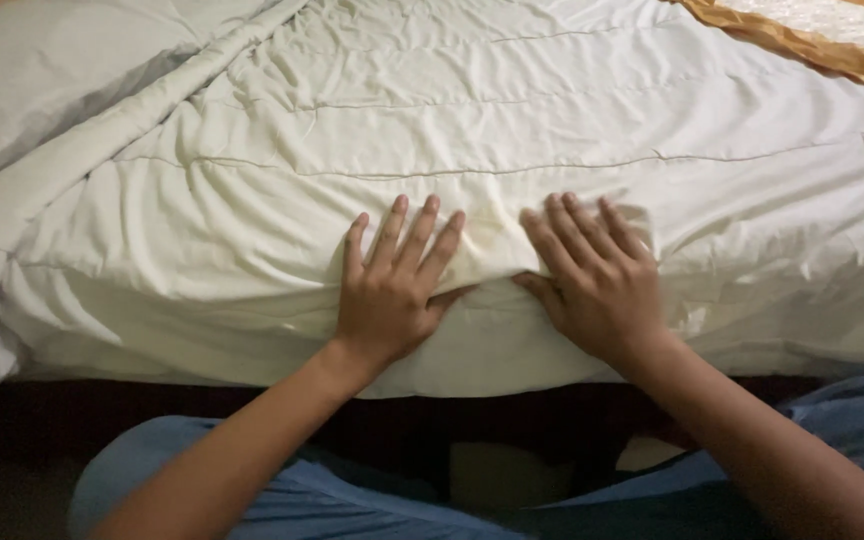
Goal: The person sits on the floor beside a bed and smooths a white bedsheet with a gold border using both hands. They repeatedly pat and flatten the fabric along the edges and center of the bed to remove wrinkles.
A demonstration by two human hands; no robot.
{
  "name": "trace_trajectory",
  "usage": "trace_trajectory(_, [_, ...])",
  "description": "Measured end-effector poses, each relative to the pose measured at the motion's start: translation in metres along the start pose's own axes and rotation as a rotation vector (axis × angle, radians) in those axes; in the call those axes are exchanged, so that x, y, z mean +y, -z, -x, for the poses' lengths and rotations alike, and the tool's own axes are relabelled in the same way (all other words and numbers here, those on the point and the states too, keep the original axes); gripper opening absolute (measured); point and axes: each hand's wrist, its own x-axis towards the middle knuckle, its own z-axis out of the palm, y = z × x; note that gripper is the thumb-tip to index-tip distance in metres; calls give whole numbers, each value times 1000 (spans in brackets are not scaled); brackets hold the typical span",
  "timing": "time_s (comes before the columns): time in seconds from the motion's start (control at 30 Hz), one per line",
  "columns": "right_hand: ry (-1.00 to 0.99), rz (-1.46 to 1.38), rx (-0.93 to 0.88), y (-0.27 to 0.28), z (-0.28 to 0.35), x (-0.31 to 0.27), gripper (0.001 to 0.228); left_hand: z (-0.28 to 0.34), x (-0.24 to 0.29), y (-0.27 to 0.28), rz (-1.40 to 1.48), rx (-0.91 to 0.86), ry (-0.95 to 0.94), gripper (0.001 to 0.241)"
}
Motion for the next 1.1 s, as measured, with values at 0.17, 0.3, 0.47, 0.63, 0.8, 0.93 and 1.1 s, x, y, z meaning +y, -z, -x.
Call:
trace_trajectory(0.17, [42,-18,13,-4,7,5,44,0,4,-3,75,-5,-26,54])
trace_trajectory(0.3, [82,-83,75,-4,9,6,41,0,9,5,88,7,-17,51])
trace_trajectory(0.47, [114,-129,84,-5,12,6,42,3,12,7,111,-16,0,53])
trace_trajectory(0.63, [185,-110,34,8,8,20,44,3,14,9,4,-26,-19,53])
trace_trajectory(0.8, [168,-213,-70,27,2,42,61,-4,16,10,92,-41,2,60])
trace_trajectory(0.93, [113,-19,-13,29,7,50,83,-15,24,-1,74,-39,-73,67])
trace_trajectory(1.1, [94,-20,-33,15,26,48,52,-31,38,-9,152,-40,-88,70])
